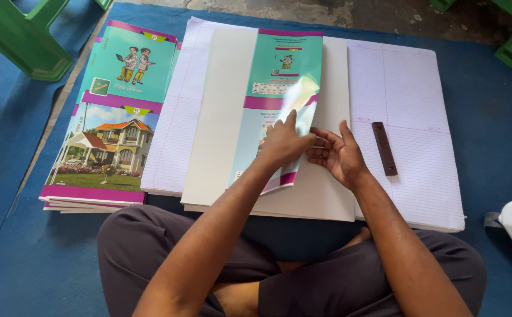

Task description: The person folds the front cover of a notebook onto its pages, presses the fold with a small rectangular tool, and then unfolds the cover. This sequence is repeated multiple times on the same notebook.

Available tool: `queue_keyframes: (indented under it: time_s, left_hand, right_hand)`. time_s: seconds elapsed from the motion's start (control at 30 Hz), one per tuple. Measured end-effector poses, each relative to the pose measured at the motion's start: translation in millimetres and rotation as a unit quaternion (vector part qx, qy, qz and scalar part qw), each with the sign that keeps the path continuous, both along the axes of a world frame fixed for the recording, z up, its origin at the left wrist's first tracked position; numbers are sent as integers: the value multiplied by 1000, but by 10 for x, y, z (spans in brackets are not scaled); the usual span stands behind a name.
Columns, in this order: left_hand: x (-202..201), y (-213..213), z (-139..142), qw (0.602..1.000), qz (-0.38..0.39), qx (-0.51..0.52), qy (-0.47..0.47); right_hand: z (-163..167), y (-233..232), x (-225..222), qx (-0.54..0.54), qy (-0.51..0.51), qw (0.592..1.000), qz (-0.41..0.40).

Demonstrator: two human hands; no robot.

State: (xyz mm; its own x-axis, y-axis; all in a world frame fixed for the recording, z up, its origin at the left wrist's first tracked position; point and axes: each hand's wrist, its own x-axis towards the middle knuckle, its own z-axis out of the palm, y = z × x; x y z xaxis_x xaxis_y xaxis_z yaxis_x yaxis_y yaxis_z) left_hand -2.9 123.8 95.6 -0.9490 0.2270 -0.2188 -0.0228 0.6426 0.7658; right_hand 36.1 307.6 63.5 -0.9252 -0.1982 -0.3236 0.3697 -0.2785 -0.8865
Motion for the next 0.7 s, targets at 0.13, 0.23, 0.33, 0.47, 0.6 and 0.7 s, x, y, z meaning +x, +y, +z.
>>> queue_keyframes:
  time_s: [0.13,0.23,0.33,0.47,0.6,0.7]
  left_hand:
    - [-14,-119,89,996,2,73,54]
    - [-26,-209,174,993,1,92,81]
    - [-41,-329,270,991,0,96,96]
    - [-39,-564,412,983,-8,117,142]
    - [-10,-819,573,986,9,119,120]
    - [12,-1009,694,986,4,120,113]
  right_hand:
    - [19,-7,14,43,-7,999,-11]
    - [18,-2,22,59,0,998,-5]
    - [-3,20,19,56,-2,998,-6]
    - [-49,56,-13,55,-6,998,-7]
    - [-124,79,-26,109,17,994,-3]
    - [-169,112,-34,104,13,994,-9]
